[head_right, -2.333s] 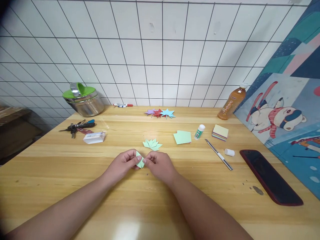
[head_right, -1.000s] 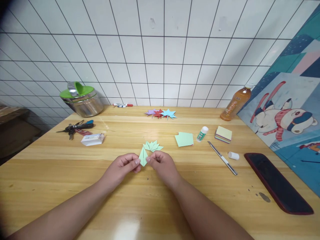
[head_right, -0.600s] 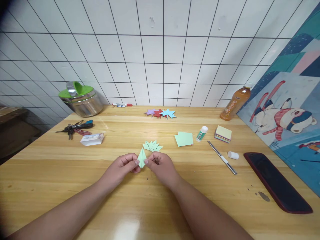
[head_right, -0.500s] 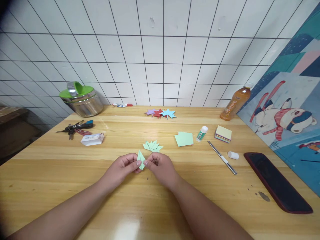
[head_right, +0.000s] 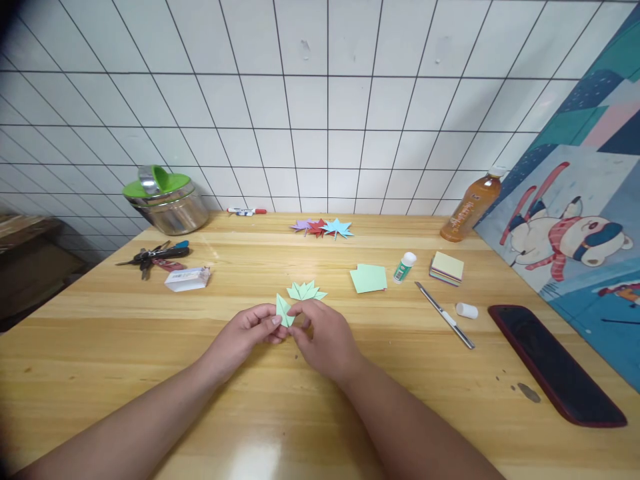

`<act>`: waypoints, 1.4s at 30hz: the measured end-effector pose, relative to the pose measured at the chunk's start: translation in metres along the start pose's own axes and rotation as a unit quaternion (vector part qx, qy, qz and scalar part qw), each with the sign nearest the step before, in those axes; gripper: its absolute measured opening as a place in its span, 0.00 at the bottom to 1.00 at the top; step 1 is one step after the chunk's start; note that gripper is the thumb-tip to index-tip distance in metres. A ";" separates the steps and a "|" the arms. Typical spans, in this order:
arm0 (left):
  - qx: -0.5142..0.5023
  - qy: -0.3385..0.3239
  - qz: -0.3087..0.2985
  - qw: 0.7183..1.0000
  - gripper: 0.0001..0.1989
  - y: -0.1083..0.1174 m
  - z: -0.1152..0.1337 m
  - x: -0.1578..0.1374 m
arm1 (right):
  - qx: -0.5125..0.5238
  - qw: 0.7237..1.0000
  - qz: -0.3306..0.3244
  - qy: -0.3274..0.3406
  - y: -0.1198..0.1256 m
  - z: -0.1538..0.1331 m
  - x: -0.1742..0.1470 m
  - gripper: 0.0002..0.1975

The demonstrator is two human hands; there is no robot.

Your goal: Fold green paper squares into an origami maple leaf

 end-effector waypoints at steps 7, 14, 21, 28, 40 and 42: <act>0.031 -0.003 -0.001 1.000 0.15 0.002 -0.001 0.000 | 0.033 0.999 -0.006 -0.004 0.001 0.000 -0.001 0.11; 0.058 -0.017 -0.034 0.998 0.13 0.001 -0.005 0.001 | 0.014 1.000 -0.015 -0.004 0.004 -0.003 -0.001 0.09; 0.031 0.003 -0.021 0.999 0.15 0.003 -0.004 0.001 | -0.018 1.000 -0.011 0.011 0.000 -0.002 -0.003 0.10; 0.030 0.005 -0.011 0.999 0.15 0.001 0.000 0.000 | -0.037 0.999 -0.015 0.029 0.001 -0.003 -0.003 0.12; 0.048 -0.008 -0.021 0.999 0.11 0.001 -0.008 0.001 | 0.031 0.999 0.026 -0.024 0.001 -0.004 0.000 0.04; 0.060 -0.019 -0.018 0.998 0.11 0.000 -0.006 0.001 | 0.094 0.993 0.031 -0.061 -0.001 -0.002 0.002 0.02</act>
Point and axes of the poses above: each hand's wrist, its own x-axis towards the middle knuckle, its own y-axis out of the back of the hand, z = x × y, the point moved 1 cm from there along x, towards the middle knuckle, and after that the axes turned 12 degrees about -z, right-handed, at the moved point
